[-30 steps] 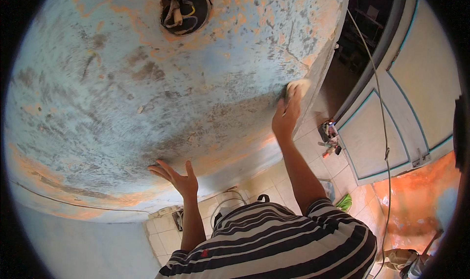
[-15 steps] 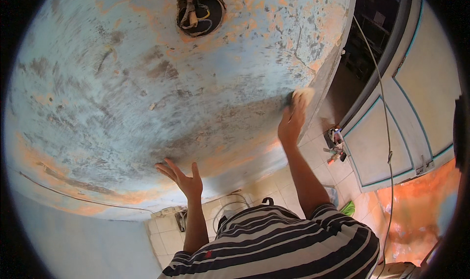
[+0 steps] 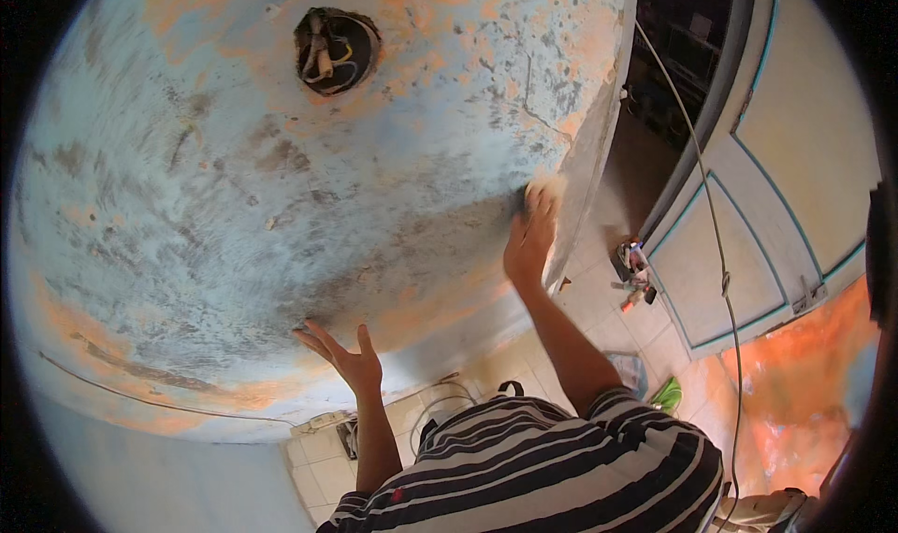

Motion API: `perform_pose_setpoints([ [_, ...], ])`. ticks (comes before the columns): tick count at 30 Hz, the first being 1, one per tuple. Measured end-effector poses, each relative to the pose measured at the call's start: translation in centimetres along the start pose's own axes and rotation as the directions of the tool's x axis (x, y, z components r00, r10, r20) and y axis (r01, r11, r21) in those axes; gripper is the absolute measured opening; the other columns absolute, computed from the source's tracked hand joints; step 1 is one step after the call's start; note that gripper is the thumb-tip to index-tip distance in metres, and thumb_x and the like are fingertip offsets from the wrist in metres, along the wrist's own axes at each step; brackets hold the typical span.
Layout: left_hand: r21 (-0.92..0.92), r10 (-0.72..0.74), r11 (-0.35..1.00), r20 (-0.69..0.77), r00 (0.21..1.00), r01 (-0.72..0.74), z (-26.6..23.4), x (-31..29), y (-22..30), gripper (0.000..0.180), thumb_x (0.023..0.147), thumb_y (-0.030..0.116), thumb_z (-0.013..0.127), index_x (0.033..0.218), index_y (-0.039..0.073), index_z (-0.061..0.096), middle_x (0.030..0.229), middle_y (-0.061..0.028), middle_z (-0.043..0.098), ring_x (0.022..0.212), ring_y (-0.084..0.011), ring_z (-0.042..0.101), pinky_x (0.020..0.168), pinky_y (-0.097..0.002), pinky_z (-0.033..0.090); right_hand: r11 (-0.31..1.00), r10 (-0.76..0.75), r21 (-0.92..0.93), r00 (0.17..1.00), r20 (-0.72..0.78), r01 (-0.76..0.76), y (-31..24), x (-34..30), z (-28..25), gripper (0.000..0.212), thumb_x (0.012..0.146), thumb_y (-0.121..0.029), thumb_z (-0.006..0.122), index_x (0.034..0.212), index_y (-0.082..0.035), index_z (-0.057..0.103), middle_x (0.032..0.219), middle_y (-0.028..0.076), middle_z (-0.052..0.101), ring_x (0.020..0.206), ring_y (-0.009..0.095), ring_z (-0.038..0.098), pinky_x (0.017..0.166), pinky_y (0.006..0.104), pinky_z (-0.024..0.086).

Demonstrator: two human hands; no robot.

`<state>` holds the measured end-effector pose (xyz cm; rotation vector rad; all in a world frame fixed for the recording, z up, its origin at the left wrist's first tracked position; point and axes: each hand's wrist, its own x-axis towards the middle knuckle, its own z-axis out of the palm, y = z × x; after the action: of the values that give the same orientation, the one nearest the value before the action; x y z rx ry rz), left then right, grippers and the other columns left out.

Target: The person sands the ceiling surface using sandpaper by hand.

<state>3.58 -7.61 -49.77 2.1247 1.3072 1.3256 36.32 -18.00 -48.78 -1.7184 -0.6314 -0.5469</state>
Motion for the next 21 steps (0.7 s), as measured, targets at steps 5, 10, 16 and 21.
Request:
perform_pose_setpoints([
  [5, 0.026, -0.015, 1.000, -0.018, 1.000, 0.015, 0.8, 0.2, 0.3, 0.098, 0.099, 0.039, 0.069, 0.167, 0.015, 0.003, 0.170, -0.0257, -0.014, 0.157, -0.0475, -0.006, 0.124, -0.0623, 0.015, 0.943, -0.292, 0.106, 0.935, -0.199, 0.317, -6.2, 7.0, 0.2, 0.053, 0.102, -0.018, 0.052, 0.154, -0.008, 0.047, 0.165, 0.024, 0.032, 0.154, 0.047, 0.023, 0.122, 0.0589, 0.018],
  [10, 0.119, 0.029, 0.993, -0.099, 0.995, -0.018, 1.7, 0.1, -0.5, 0.102, 0.097, 0.044, 0.069, 0.167, 0.014, 0.002, 0.169, -0.0272, -0.015, 0.155, -0.0516, -0.007, 0.121, -0.0682, 0.015, 0.903, -0.424, 0.057, 0.864, 0.271, 0.426, -7.9, -2.7, 0.0, 0.050, 0.102, -0.011, 0.050, 0.151, -0.003, 0.049, 0.162, 0.022, 0.039, 0.152, 0.046, 0.029, 0.123, 0.0557, 0.019],
  [16, 0.147, 0.009, 0.989, -0.069, 0.998, 0.002, 1.3, 0.1, 0.7, 0.105, 0.096, 0.037, 0.073, 0.167, 0.012, 0.000, 0.168, -0.0316, -0.013, 0.156, -0.0515, -0.006, 0.122, -0.0665, 0.015, 1.000, 0.020, -0.019, 0.994, -0.110, -0.022, -1.8, 2.7, 0.2, 0.055, 0.101, -0.008, 0.051, 0.155, 0.002, 0.042, 0.162, 0.028, 0.034, 0.153, 0.045, 0.026, 0.124, 0.0472, 0.020],
  [21, 0.099, -0.009, 0.995, -0.017, 1.000, 0.011, 0.8, 0.2, 0.8, 0.108, 0.094, 0.043, 0.073, 0.166, 0.011, -0.002, 0.168, -0.0302, -0.012, 0.155, -0.0529, -0.005, 0.120, -0.0704, 0.012, 0.945, -0.310, 0.090, 0.948, -0.074, 0.316, -11.7, 1.8, 4.1, 0.055, 0.098, -0.018, 0.055, 0.152, -0.006, 0.049, 0.162, 0.025, 0.035, 0.152, 0.047, 0.027, 0.120, 0.0652, 0.016],
])
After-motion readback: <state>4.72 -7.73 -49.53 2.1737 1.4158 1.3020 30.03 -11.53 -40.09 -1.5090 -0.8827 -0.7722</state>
